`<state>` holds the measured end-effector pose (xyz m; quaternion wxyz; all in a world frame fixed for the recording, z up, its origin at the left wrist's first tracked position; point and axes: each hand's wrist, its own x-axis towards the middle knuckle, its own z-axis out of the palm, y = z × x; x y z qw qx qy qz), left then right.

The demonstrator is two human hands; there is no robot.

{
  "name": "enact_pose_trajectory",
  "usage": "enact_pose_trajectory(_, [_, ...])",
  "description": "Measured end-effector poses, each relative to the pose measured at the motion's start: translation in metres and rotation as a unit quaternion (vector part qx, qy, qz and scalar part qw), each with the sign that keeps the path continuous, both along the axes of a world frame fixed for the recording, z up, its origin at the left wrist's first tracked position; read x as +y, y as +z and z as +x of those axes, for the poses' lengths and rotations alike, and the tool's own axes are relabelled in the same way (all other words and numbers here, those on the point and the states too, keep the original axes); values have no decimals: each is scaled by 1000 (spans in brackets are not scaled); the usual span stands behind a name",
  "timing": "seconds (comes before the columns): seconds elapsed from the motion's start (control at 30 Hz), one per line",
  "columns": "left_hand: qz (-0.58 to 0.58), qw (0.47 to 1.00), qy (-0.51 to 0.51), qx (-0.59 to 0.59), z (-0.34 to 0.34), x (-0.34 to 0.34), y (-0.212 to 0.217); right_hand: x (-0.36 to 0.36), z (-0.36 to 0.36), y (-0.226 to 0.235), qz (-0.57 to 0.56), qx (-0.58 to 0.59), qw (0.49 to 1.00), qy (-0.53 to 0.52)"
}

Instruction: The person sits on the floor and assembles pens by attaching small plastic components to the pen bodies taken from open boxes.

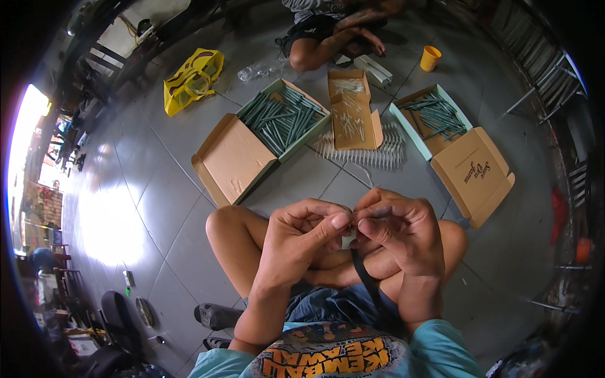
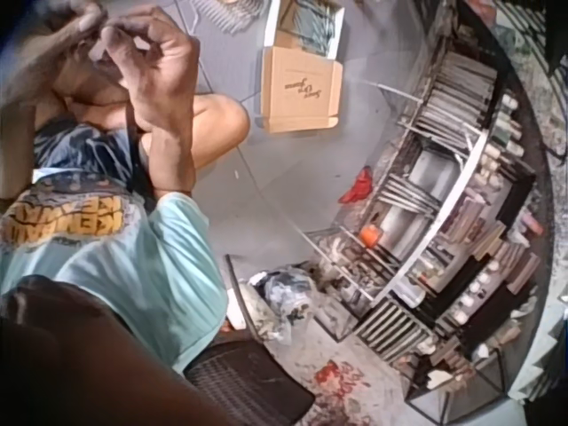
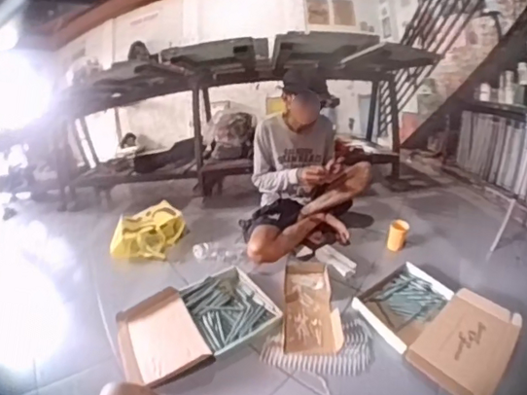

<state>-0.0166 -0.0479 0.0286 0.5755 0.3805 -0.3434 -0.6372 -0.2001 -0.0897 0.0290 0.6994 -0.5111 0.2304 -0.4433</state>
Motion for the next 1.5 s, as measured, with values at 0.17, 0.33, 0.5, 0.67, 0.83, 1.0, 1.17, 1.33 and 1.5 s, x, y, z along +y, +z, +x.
enact_pose_trajectory(0.17, [16,1000,-13,15,0,0,-3,0,0,-1,32,-15,999,2])
enact_pose_trajectory(0.33, [17,999,-13,26,-2,1,0,0,0,-2,28,-22,999,-3])
enact_pose_trajectory(0.5, [15,999,-11,29,-2,1,0,-1,1,-5,30,-28,999,0])
enact_pose_trajectory(0.67, [14,999,-15,28,-2,0,-1,0,2,-3,51,-34,998,-2])
enact_pose_trajectory(0.83, [11,999,-18,33,-3,0,-2,0,2,-2,53,-33,998,-1])
enact_pose_trajectory(1.0, [7,999,-15,33,-3,0,-2,-1,0,-3,55,-30,998,4])
enact_pose_trajectory(1.17, [14,1000,-5,26,-4,0,-3,-1,2,-3,53,-42,998,0])
enact_pose_trajectory(1.33, [12,1000,-4,20,-3,1,-3,-1,3,-5,45,-42,998,0])
enact_pose_trajectory(1.5, [13,1000,-2,23,-3,2,-6,1,4,-5,51,-45,998,2])
